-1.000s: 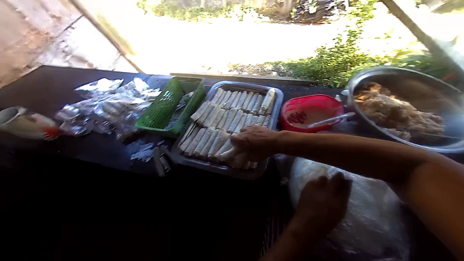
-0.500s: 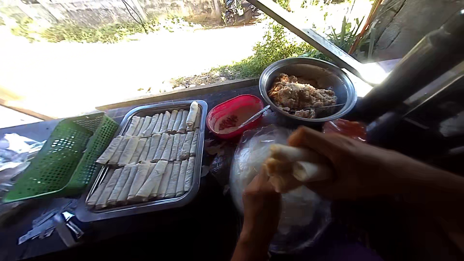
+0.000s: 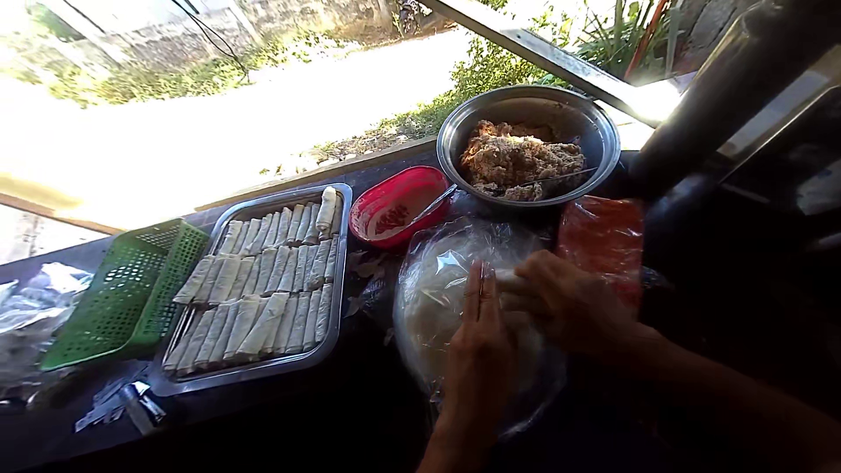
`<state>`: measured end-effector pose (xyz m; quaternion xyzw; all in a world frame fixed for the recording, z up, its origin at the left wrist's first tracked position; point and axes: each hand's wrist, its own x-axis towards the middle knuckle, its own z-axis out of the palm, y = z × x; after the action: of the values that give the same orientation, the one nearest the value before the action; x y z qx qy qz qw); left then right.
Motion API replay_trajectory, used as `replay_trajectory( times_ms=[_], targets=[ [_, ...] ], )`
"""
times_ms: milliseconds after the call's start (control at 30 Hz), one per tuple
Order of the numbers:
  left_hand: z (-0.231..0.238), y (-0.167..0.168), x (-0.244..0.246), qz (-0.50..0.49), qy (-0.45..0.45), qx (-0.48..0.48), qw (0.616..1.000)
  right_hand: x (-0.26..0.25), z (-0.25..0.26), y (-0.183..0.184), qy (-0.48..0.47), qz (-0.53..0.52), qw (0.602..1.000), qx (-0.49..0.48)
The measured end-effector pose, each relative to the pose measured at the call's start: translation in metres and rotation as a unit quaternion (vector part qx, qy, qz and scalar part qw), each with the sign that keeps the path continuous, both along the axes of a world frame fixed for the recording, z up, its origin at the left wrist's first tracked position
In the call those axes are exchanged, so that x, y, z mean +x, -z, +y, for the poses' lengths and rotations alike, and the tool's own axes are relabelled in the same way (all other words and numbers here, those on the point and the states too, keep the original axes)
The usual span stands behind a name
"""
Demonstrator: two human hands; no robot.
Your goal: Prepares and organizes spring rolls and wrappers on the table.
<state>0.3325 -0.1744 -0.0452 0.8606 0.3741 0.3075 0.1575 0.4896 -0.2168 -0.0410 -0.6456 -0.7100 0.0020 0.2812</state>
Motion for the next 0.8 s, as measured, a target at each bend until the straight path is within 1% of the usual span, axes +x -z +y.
replay_trajectory(
  times_ms=[100, 200, 267, 433, 467, 500, 533, 567, 633, 667, 733, 800],
  targets=[
    [0.003, -0.004, 0.000, -0.005, -0.001, -0.012, 1.000, -0.010, 0.002, 0.010, -0.001, -0.020, 0.998, 0.056],
    [0.005, -0.008, -0.001, 0.002, 0.010, -0.051, 0.999, -0.013, 0.012, 0.019, 0.004, -0.065, 0.994, 0.090],
    [0.004, -0.009, 0.000, 0.005, 0.018, -0.077, 0.997, -0.013, 0.019, 0.020, 0.019, -0.095, 0.991, 0.091],
    [0.005, -0.016, 0.003, 0.010, 0.011, -0.103, 0.995, -0.022, 0.026, 0.015, 0.064, -0.141, 0.983, 0.095],
    [0.006, -0.018, 0.004, 0.000, 0.017, -0.141, 0.990, -0.026, 0.027, 0.015, 0.062, -0.141, 0.984, 0.094],
    [0.009, -0.020, 0.003, -0.018, 0.025, -0.210, 0.977, -0.029, 0.027, 0.014, 0.054, -0.135, 0.986, 0.083],
    [0.013, -0.020, 0.001, -0.056, 0.033, -0.282, 0.957, -0.030, 0.027, 0.013, 0.040, -0.118, 0.990, 0.066],
    [0.018, -0.018, -0.002, -0.118, 0.041, -0.346, 0.930, -0.030, 0.028, 0.012, 0.019, -0.085, 0.995, 0.041],
    [0.025, -0.013, -0.007, -0.259, 0.052, -0.420, 0.868, -0.023, 0.023, 0.005, -0.034, 0.019, 0.999, -0.013],
    [0.028, -0.013, -0.011, -0.311, 0.068, -0.441, 0.839, -0.017, 0.019, 0.002, -0.070, 0.085, 0.994, -0.027],
    [0.032, -0.017, -0.018, -0.380, 0.102, -0.457, 0.798, -0.006, 0.010, -0.003, -0.137, 0.222, 0.965, -0.017],
    [0.034, -0.020, -0.022, -0.405, 0.137, -0.459, 0.779, 0.000, 0.003, -0.005, -0.166, 0.323, 0.932, 0.007]
  ],
)
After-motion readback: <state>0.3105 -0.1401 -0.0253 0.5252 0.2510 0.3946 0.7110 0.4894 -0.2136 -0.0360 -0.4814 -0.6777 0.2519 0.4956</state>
